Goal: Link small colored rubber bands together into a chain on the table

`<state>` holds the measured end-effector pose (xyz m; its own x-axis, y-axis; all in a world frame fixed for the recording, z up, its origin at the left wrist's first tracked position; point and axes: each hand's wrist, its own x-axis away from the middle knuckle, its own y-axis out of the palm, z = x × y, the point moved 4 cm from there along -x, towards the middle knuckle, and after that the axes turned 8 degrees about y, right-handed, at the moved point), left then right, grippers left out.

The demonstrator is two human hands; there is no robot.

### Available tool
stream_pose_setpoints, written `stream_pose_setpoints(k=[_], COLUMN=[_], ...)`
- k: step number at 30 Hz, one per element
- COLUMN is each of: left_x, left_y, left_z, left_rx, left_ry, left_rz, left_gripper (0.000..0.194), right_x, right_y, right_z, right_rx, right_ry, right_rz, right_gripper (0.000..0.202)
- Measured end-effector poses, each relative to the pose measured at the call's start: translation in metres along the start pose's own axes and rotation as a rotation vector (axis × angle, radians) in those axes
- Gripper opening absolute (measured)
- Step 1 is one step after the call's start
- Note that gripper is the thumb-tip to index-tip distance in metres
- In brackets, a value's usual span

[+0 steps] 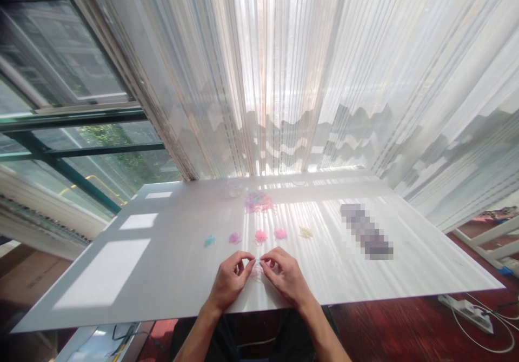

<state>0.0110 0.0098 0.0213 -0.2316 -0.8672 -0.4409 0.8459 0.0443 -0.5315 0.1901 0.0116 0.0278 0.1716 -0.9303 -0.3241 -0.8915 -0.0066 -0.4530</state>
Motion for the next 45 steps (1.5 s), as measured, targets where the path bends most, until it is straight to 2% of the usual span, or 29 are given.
stream_pose_setpoints(k=[10,24,39,45], left_x=[-0.004,-0.004,0.001,0.004], left_y=[0.0,-0.003,0.002,0.002], left_z=[0.001,0.003,-0.004,-0.006], left_rx=[-0.005,-0.009,0.049,0.047], left_ry=[0.004,-0.016,-0.037,-0.016], left_rz=[0.001,0.042,-0.008,0.028], left_gripper=[0.013,0.013,0.013,0.013], right_x=[-0.002,-0.002,-0.002,-0.003], right_y=[0.0,0.002,0.0,-0.006], right_z=[0.001,0.001,0.002,-0.002], right_rx=[-0.042,-0.037,-0.042,-0.037], right_ry=[0.039,0.023,0.077,0.089], right_rz=[-0.022,-0.032,-0.025,-0.086], right_gripper=[0.015,0.015,0.017,0.018])
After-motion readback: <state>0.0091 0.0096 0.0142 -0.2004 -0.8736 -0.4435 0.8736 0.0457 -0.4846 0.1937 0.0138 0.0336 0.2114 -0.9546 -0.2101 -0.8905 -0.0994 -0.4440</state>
